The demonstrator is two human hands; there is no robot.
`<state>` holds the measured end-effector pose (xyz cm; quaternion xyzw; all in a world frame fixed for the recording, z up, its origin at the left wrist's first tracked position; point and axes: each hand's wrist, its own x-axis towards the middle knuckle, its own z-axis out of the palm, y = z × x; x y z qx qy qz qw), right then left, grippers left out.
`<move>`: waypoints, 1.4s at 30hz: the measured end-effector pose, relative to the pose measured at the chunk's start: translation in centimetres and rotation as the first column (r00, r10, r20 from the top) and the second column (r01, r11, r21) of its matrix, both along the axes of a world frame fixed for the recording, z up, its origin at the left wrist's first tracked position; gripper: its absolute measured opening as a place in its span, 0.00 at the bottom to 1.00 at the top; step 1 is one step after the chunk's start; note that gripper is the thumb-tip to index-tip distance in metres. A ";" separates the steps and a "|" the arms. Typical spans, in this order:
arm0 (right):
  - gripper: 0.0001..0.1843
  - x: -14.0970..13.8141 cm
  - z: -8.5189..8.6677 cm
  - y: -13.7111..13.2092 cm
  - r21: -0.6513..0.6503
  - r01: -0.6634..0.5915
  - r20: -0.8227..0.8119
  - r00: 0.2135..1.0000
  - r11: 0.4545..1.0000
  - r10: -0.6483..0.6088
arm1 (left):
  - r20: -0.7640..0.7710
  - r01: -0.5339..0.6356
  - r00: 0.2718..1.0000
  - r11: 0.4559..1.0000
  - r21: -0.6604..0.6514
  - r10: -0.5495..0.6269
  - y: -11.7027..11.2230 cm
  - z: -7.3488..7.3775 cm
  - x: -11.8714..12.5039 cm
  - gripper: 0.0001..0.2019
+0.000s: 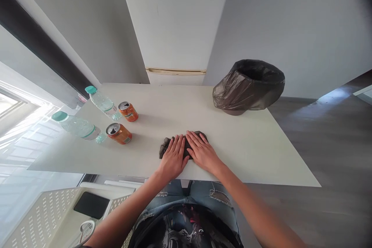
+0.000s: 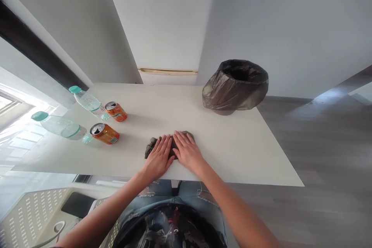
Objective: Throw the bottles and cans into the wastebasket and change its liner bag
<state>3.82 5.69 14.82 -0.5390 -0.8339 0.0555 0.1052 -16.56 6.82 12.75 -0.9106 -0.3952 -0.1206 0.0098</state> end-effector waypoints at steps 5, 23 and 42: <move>0.33 0.9 -0.4 -0.7 0.035 0.114 -0.016 0.993 0.993 -0.113 | -0.028 -0.071 0.997 0.997 -0.031 0.070 -0.2 0.6 -1.7 0.37; 0.21 5.2 0.5 -3.9 -0.039 0.583 -0.582 0.647 0.812 -0.492 | 0.214 -0.054 0.972 0.974 -0.218 0.101 2.2 4.5 -1.6 0.22; 0.40 1.3 1.8 -1.8 -0.563 0.281 -0.787 0.105 0.777 -0.608 | 0.557 0.058 0.694 0.735 -0.675 0.457 1.7 5.3 -0.3 0.09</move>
